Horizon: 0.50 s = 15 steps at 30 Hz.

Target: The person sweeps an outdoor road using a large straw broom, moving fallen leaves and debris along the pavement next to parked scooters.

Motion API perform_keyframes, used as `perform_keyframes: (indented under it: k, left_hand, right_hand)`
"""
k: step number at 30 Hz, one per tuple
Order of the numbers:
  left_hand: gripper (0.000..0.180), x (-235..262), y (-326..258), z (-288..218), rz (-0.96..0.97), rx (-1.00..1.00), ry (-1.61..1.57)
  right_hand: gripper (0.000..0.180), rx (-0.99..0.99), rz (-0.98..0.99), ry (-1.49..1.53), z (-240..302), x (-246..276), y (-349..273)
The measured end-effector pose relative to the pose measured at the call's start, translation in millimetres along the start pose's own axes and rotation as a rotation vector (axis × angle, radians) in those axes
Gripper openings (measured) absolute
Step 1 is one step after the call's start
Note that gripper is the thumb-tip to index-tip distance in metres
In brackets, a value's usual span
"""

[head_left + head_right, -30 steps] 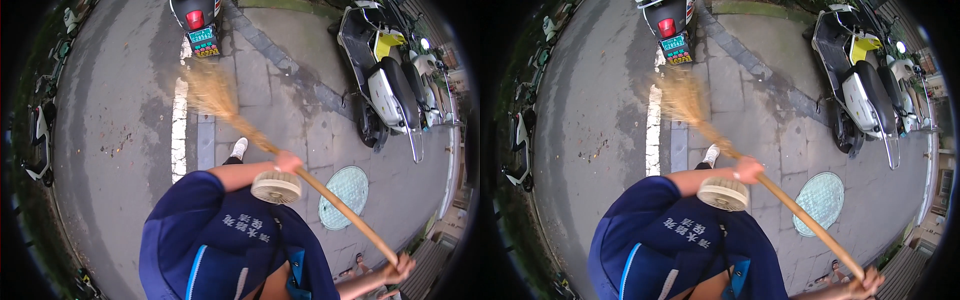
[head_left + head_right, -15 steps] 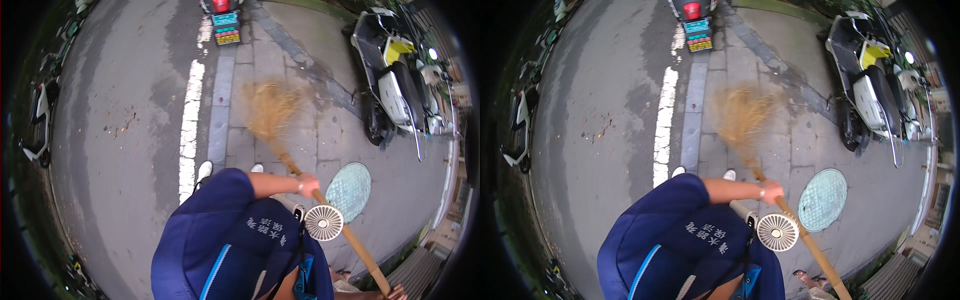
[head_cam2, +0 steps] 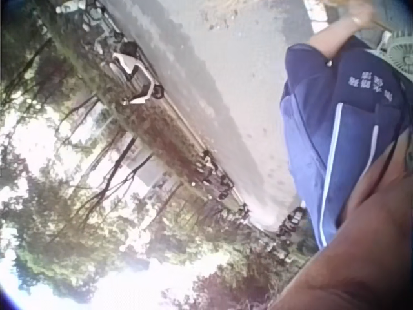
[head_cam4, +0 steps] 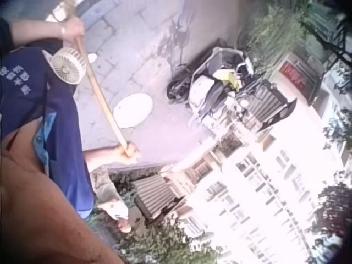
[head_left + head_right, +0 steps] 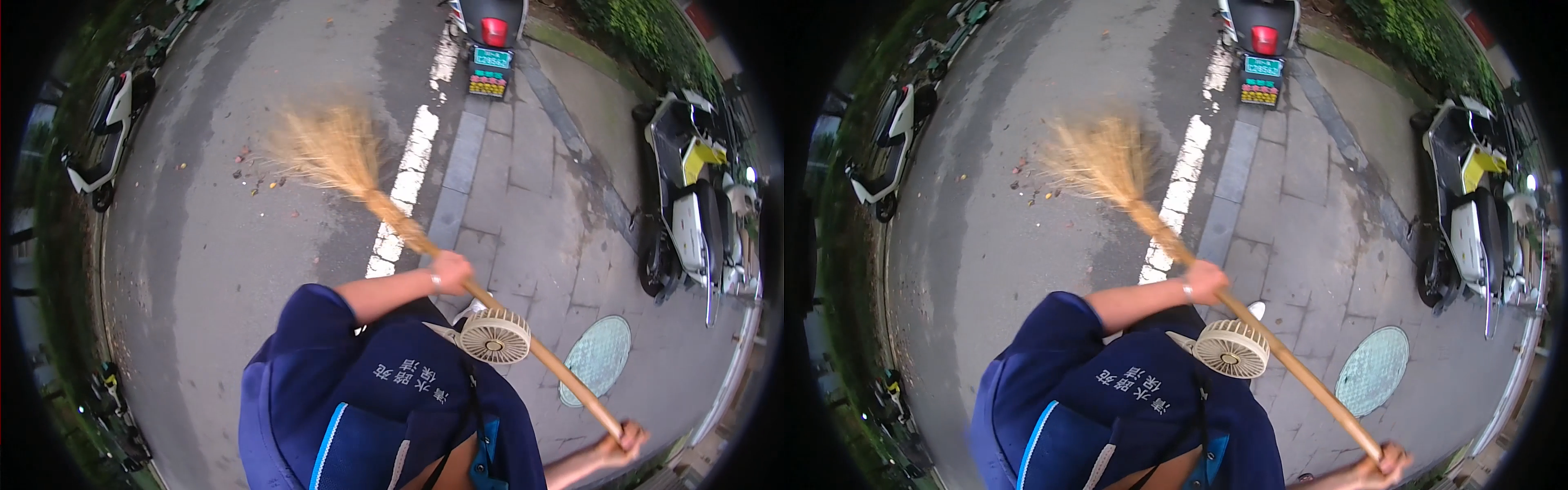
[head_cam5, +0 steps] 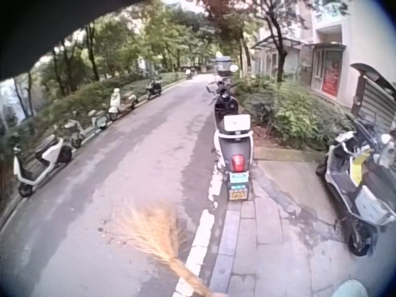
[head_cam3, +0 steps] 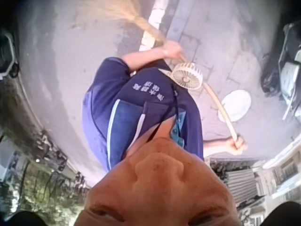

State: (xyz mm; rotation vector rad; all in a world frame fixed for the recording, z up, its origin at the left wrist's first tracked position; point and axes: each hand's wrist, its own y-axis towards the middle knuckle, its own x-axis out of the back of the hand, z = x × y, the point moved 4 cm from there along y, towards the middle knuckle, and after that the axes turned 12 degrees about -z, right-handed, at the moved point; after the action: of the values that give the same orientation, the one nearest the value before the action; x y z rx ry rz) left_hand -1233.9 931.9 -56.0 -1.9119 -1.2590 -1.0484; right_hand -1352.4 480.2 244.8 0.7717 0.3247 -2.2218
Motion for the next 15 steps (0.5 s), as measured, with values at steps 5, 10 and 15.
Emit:
perform_keyframes:
  k: [5,10,15]
  left_hand:
    - [0.014,13,-9,-11,-0.136,-0.118,-0.213]
    - [0.011,-10,-117,119,0.132,0.117,-0.062]
    - [0.017,23,-241,259,0.248,0.314,0.07]
  right_hand:
    - [0.007,0.489,-0.051,-0.114,30,-120,-104]
    - [0.019,0.258,-0.058,-0.277,-96,-105,-151]
    - [0.01,-0.234,0.01,-0.245,-208,-80,-268]
